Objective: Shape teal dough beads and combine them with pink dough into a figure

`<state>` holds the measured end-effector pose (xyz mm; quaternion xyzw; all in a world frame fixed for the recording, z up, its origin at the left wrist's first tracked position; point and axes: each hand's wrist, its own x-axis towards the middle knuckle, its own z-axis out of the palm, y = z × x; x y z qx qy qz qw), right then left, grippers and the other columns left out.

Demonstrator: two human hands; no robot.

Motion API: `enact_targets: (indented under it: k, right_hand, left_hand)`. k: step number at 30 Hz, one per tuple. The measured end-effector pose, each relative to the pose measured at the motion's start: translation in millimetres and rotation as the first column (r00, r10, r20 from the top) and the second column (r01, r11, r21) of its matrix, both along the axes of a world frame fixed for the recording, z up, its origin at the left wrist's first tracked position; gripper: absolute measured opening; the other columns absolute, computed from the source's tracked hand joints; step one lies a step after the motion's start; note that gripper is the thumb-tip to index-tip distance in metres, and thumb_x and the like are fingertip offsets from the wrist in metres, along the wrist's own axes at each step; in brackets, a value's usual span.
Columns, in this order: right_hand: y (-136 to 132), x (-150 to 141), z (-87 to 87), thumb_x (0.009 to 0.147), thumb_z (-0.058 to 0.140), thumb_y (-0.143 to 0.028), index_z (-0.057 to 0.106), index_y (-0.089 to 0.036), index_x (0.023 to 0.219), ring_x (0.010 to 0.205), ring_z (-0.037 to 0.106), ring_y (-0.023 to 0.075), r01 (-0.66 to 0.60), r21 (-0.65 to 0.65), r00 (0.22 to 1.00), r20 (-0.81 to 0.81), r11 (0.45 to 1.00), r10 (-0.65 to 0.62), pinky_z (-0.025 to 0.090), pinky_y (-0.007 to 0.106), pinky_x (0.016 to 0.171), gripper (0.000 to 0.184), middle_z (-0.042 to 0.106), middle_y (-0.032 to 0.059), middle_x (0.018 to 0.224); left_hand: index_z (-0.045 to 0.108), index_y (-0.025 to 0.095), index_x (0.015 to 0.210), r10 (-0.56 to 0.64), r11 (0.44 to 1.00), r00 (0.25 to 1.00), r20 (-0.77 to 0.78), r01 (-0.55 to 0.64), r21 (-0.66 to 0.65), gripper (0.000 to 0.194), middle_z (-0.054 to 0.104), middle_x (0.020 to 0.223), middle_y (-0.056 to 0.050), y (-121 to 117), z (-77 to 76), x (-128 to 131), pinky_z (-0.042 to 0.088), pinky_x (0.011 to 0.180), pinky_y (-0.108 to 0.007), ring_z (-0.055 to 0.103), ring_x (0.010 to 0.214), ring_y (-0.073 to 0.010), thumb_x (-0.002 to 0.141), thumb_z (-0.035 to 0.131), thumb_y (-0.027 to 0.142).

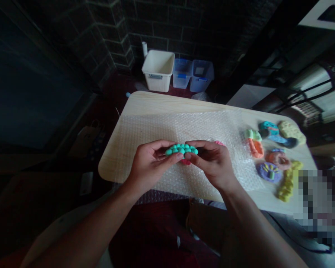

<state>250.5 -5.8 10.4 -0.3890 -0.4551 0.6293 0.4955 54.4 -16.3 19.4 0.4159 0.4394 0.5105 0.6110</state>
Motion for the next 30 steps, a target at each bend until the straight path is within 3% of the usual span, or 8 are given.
enact_targets:
  k: [11, 15, 17, 19, 21, 23, 27, 30]
  right_hand:
    - [1, 0, 4.3, 0.074, 0.099, -0.023, 0.085, -0.026, 0.109, 0.083, 0.078, 0.0191, -0.034, 0.014, 0.999, -0.009, 0.999, 0.034, 0.067, 0.037, 0.079, 0.038, 0.086, 0.0034, 0.096]
    - [0, 0, 2.9, 0.077, 0.097, -0.025, 0.084, -0.027, 0.107, 0.083, 0.077, 0.0204, 0.045, 0.091, 0.996, 0.067, 0.995, -0.051, 0.066, 0.039, 0.078, 0.033, 0.084, 0.0036, 0.097]
    - [-2, -4, 1.2, 0.079, 0.096, -0.025, 0.083, -0.028, 0.109, 0.088, 0.075, 0.0211, 0.148, 0.224, 0.975, 0.128, 0.963, -0.179, 0.065, 0.039, 0.080, 0.034, 0.082, 0.0038, 0.102]
    - [-5, -10, -0.6, 0.082, 0.093, -0.022, 0.081, -0.029, 0.113, 0.097, 0.074, 0.0227, 0.206, 0.401, 0.927, 0.213, 0.893, -0.310, 0.064, 0.040, 0.086, 0.034, 0.079, 0.0048, 0.108]
    - [-10, -19, -2.2, 0.086, 0.089, -0.020, 0.078, -0.029, 0.116, 0.104, 0.073, 0.0250, 0.154, 0.563, 0.855, 0.337, 0.812, -0.396, 0.063, 0.043, 0.092, 0.033, 0.077, 0.0067, 0.111]
    - [-14, -29, -2.7, 0.088, 0.088, -0.022, 0.077, -0.026, 0.119, 0.106, 0.074, 0.0269, 0.031, 0.663, 0.794, 0.438, 0.748, -0.422, 0.063, 0.044, 0.094, 0.033, 0.077, 0.0095, 0.111]
    - [-21, -37, 2.1, 0.088, 0.086, -0.030, 0.074, -0.023, 0.128, 0.107, 0.075, 0.0307, -0.120, 0.725, 0.811, 0.466, 0.679, -0.354, 0.065, 0.046, 0.091, 0.042, 0.077, 0.0133, 0.115]
    - [-21, -31, 9.8, 0.092, 0.073, -0.023, 0.073, -0.024, 0.130, 0.108, 0.074, 0.0318, -0.064, 0.726, 0.811, 0.437, 0.684, -0.388, 0.065, 0.048, 0.090, 0.038, 0.076, 0.0133, 0.116]
  left_hand:
    - [0.083, 0.020, 0.105, -0.012, 1.000, 1.000, 0.012, 0.012, 0.009, 0.035, 0.085, 0.105, -0.009, 0, 2.2, -1, 0.066, 0.092, -0.038, 0.081, 0.099, -0.0262, 0.074, 0.098, 0.024]
    - [0.078, 0.020, 0.121, 0.011, 1.000, 0.996, 0.089, -0.009, -0.026, 0.057, 0.079, 0.128, -0.011, 0, 0.5, 4, 0.061, 0.102, -0.039, 0.075, 0.118, -0.0286, 0.069, 0.101, 0.023]
    - [0.075, 0.021, 0.124, 0.063, 0.993, 0.978, 0.200, -0.042, -0.107, 0.059, 0.074, 0.136, -0.011, 0, 0.6, 8, 0.058, 0.106, -0.039, 0.071, 0.126, -0.0292, 0.072, 0.100, 0.030]
    - [0.075, 0.020, 0.120, 0.121, 0.969, 0.925, 0.361, -0.031, -0.244, 0.049, 0.075, 0.133, -0.011, -1, 2.2, 13, 0.058, 0.105, -0.039, 0.070, 0.126, -0.0289, 0.083, 0.089, 0.049]
    - [0.076, 0.019, 0.115, 0.171, 0.925, 0.852, 0.495, 0.034, -0.379, 0.050, 0.077, 0.126, -0.013, -1, 5.1, 16, 0.059, 0.103, -0.040, 0.071, 0.123, -0.0293, 0.094, 0.070, 0.064]
    - [0.077, 0.017, 0.114, 0.217, 0.885, 0.801, 0.558, 0.081, -0.459, 0.054, 0.078, 0.124, -0.014, 1, 8.2, 17, 0.059, 0.103, -0.039, 0.072, 0.122, -0.0289, 0.099, 0.058, 0.066]
    - [0.077, 0.017, 0.111, 0.272, 0.862, 0.774, 0.573, 0.069, -0.502, 0.049, 0.080, 0.123, -0.013, 8, 10.8, 14, 0.057, 0.106, -0.040, 0.074, 0.120, -0.0271, 0.101, 0.058, 0.062]
    - [0.078, 0.018, 0.109, 0.226, 0.864, 0.789, 0.571, 0.109, -0.492, 0.048, 0.082, 0.119, -0.013, 10, 10.0, 11, 0.059, 0.103, -0.044, 0.075, 0.118, -0.0295, 0.097, 0.064, 0.063]
